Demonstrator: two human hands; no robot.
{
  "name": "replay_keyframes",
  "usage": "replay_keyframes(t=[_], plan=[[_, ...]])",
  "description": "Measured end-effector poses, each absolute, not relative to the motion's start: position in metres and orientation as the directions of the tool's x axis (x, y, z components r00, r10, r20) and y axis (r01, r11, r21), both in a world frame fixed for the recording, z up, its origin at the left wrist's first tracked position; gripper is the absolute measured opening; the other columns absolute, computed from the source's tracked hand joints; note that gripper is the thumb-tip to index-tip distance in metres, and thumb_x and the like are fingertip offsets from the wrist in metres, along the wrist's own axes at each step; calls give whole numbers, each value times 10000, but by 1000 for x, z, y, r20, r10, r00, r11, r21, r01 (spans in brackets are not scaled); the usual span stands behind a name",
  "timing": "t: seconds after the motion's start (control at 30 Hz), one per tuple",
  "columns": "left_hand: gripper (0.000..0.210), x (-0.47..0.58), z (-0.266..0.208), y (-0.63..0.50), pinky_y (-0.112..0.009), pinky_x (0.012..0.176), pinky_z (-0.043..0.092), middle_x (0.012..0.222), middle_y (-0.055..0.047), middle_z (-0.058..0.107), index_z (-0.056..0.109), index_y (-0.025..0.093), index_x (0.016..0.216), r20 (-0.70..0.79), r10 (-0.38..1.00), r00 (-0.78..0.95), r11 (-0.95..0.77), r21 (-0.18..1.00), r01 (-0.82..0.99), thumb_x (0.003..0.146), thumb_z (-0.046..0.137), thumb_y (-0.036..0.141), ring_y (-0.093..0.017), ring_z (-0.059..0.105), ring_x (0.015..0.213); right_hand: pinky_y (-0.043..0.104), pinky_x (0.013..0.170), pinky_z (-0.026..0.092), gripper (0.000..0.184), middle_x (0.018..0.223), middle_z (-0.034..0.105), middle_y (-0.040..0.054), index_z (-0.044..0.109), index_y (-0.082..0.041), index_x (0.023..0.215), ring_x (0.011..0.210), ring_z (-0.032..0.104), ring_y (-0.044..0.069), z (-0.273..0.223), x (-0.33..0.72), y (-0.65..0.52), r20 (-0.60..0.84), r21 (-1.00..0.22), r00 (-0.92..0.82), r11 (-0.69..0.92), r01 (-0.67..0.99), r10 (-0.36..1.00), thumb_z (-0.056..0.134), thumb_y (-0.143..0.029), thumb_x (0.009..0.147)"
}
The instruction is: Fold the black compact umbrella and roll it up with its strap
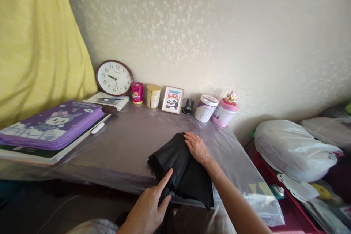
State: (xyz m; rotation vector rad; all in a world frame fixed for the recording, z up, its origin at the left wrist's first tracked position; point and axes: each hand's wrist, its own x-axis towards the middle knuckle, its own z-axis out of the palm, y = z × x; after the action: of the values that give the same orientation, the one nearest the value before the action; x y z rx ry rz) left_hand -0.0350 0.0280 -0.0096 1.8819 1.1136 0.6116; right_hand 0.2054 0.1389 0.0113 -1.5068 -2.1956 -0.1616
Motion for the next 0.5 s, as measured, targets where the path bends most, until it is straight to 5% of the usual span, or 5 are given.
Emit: replay_keyframes(t=[0.17, 0.27, 0.37, 0.5], plan=[[589, -33, -4, 26, -200, 426, 429, 865, -34, 667, 140, 312, 1416, -178, 869, 461, -11, 926, 377, 876, 373, 330, -96, 541, 409, 412, 958, 384, 294, 1122, 623, 99, 649, -176, 966, 1054, 555, 218, 12, 241, 148, 440, -392, -10, 202, 898, 898, 402, -311, 883], [601, -32, -3, 25, -163, 329, 367, 675, 21, 618, 103, 310, 1420, -216, 866, 451, 53, 936, 347, 885, 366, 388, -76, 471, 339, 386, 937, 401, 313, 1052, 653, 83, 666, -190, 897, 1017, 574, 222, 10, 264, 125, 411, -600, 135, 156, 785, 902, 437, -397, 843], [609, -34, 1, 24, -160, 313, 377, 460, 96, 458, 121, 312, 1416, -213, 881, 422, 74, 944, 322, 879, 375, 443, -88, 450, 325, 380, 922, 411, 350, 999, 673, 76, 668, -193, 899, 997, 585, 232, 5, 287, 92, 282, -806, 304, 53, 590, 910, 495, -477, 790], [659, -38, 28, 13, -148, 290, 362, 533, 97, 449, 98, 332, 1414, -228, 890, 396, 127, 956, 266, 857, 414, 490, -68, 447, 324, 355, 864, 460, 433, 979, 676, 103, 662, -164, 879, 975, 605, 240, -5, 302, 58, 84, -980, 432, -5, 201, 898, 576, -553, 710]])
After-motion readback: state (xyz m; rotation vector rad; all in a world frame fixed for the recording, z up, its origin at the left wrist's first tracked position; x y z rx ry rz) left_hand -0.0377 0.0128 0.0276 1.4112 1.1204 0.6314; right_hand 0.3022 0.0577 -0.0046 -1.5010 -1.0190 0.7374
